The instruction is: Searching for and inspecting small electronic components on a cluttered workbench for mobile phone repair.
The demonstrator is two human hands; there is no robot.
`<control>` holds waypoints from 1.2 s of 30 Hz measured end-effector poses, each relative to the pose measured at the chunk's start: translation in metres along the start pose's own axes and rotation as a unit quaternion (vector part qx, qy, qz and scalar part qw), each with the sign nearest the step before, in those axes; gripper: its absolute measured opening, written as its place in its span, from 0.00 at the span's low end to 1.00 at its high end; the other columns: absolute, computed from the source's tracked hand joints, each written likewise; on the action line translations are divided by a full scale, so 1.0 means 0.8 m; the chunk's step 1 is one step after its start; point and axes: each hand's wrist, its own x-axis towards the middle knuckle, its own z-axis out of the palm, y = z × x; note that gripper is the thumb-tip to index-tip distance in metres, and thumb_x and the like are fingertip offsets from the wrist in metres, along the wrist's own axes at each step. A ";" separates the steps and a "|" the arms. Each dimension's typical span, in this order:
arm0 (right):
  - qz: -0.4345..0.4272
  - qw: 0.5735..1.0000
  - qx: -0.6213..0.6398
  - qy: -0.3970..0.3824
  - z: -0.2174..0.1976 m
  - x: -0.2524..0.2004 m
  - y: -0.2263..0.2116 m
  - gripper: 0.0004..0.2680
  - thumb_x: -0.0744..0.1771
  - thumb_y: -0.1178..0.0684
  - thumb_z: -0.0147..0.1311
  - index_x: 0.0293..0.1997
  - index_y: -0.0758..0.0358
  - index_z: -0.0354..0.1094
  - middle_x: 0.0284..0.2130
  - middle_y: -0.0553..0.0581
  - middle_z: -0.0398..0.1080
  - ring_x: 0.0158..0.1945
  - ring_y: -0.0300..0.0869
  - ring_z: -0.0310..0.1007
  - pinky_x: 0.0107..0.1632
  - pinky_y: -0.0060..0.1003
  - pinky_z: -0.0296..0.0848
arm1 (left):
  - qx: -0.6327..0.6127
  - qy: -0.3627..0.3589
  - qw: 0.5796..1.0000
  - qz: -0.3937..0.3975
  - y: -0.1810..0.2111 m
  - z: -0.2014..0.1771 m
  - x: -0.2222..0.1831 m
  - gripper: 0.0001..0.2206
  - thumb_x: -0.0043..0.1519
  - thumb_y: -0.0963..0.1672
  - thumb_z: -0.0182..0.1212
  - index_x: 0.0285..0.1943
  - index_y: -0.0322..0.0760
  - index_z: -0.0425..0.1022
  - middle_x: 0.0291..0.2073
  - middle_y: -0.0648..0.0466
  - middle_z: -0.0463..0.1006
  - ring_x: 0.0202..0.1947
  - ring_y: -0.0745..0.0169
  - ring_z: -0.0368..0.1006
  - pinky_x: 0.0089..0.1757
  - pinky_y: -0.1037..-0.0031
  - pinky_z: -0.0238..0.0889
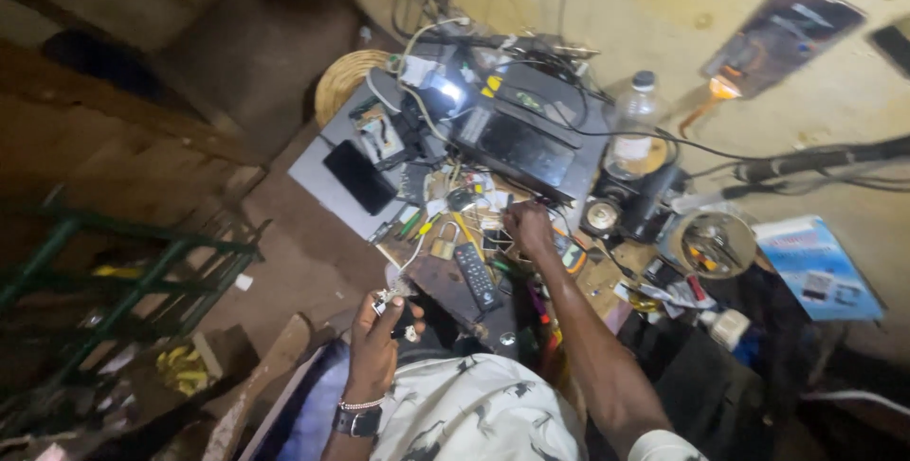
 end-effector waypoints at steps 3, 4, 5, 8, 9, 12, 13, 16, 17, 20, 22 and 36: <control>0.060 0.989 -0.131 -0.042 0.060 0.024 0.048 0.07 0.61 0.54 0.44 0.25 0.66 0.65 0.24 0.68 0.67 0.31 0.60 0.67 0.34 0.49 0.65 | 0.000 0.031 0.999 0.019 0.001 -0.015 -0.007 0.07 0.54 0.43 0.55 0.34 0.35 0.64 0.22 0.45 0.71 0.26 0.58 0.69 0.25 0.73 0.63; 0.052 0.989 -0.128 -0.046 0.061 0.028 0.045 0.07 0.61 0.54 0.44 0.25 0.66 0.65 0.24 0.68 0.67 0.31 0.60 0.67 0.34 0.49 0.65 | -0.003 0.039 0.999 0.024 0.003 -0.019 -0.009 0.07 0.54 0.43 0.55 0.34 0.35 0.64 0.22 0.45 0.71 0.26 0.58 0.69 0.25 0.73 0.63; 0.119 0.982 -0.131 -0.068 0.062 0.033 0.042 0.08 0.62 0.51 0.44 0.29 0.65 0.66 0.27 0.67 0.68 0.32 0.59 0.68 0.35 0.49 0.66 | -0.005 0.048 0.999 0.017 0.005 -0.023 -0.012 0.08 0.53 0.44 0.55 0.34 0.35 0.63 0.23 0.44 0.72 0.24 0.57 0.68 0.25 0.73 0.62; 0.250 0.950 -0.149 -0.113 0.071 0.045 0.037 0.11 0.62 0.45 0.47 0.37 0.62 0.66 0.32 0.64 0.70 0.37 0.56 0.69 0.38 0.46 0.69 | -0.022 0.069 0.997 0.025 0.005 -0.034 -0.017 0.09 0.53 0.44 0.55 0.35 0.34 0.63 0.23 0.45 0.71 0.24 0.58 0.68 0.25 0.73 0.62; 0.322 0.923 -0.165 -0.132 0.073 0.048 0.038 0.13 0.62 0.43 0.49 0.42 0.61 0.66 0.34 0.62 0.70 0.39 0.54 0.70 0.39 0.45 0.70 | -0.034 0.073 0.996 0.035 0.004 -0.036 -0.016 0.09 0.53 0.43 0.56 0.36 0.33 0.64 0.24 0.47 0.69 0.26 0.59 0.69 0.24 0.73 0.63; 0.333 0.904 -0.242 -0.111 0.123 0.047 0.077 0.13 0.62 0.38 0.46 0.31 0.55 0.70 0.30 0.54 0.71 0.35 0.45 0.72 0.35 0.36 0.71 | -0.036 0.097 0.995 0.013 -0.005 -0.048 -0.008 0.09 0.52 0.44 0.57 0.32 0.37 0.61 0.24 0.47 0.70 0.26 0.59 0.69 0.23 0.75 0.60; 0.335 0.904 -0.243 -0.113 0.116 0.041 0.062 0.13 0.62 0.38 0.46 0.31 0.55 0.70 0.30 0.54 0.71 0.35 0.45 0.72 0.35 0.36 0.71 | -0.035 0.097 0.995 0.011 -0.003 -0.048 -0.008 0.09 0.52 0.44 0.57 0.32 0.37 0.61 0.24 0.47 0.70 0.26 0.59 0.69 0.23 0.75 0.60; 0.278 0.932 -0.230 -0.045 0.099 0.034 0.030 0.21 0.60 0.39 0.49 0.52 0.60 0.56 0.40 0.61 0.65 0.40 0.53 0.68 0.39 0.44 0.68 | -0.031 0.079 0.996 0.026 0.005 -0.043 -0.003 0.08 0.53 0.43 0.56 0.33 0.35 0.62 0.26 0.52 0.66 0.27 0.59 0.70 0.23 0.74 0.62; 0.262 0.933 -0.245 -0.017 0.098 0.034 0.027 0.21 0.58 0.39 0.51 0.49 0.60 0.56 0.37 0.60 0.65 0.37 0.53 0.69 0.38 0.45 0.69 | -0.029 0.074 0.997 0.019 0.006 -0.042 0.000 0.09 0.53 0.44 0.56 0.34 0.35 0.62 0.24 0.48 0.68 0.25 0.58 0.68 0.23 0.74 0.59; 0.287 0.930 -0.228 -0.029 0.091 0.044 0.016 0.20 0.58 0.40 0.51 0.48 0.60 0.57 0.36 0.61 0.64 0.37 0.52 0.69 0.37 0.44 0.69 | -0.020 0.063 0.998 0.003 0.020 -0.034 0.007 0.10 0.52 0.44 0.56 0.34 0.35 0.62 0.23 0.42 0.72 0.20 0.56 0.67 0.22 0.74 0.57; 0.324 0.923 -0.197 -0.071 0.079 0.050 0.002 0.19 0.59 0.41 0.49 0.49 0.61 0.57 0.39 0.62 0.64 0.39 0.52 0.68 0.38 0.43 0.68 | -0.017 0.060 0.998 -0.005 0.030 -0.027 0.006 0.10 0.52 0.44 0.57 0.33 0.35 0.61 0.23 0.40 0.73 0.18 0.55 0.67 0.22 0.73 0.56; 0.326 0.933 -0.138 -0.072 0.085 0.042 0.002 0.18 0.60 0.42 0.47 0.47 0.61 0.52 0.41 0.65 0.61 0.44 0.57 0.64 0.44 0.51 0.64 | -0.015 0.044 0.999 -0.018 0.021 -0.021 0.023 0.08 0.54 0.44 0.55 0.31 0.38 0.59 0.23 0.41 0.73 0.18 0.56 0.67 0.22 0.73 0.55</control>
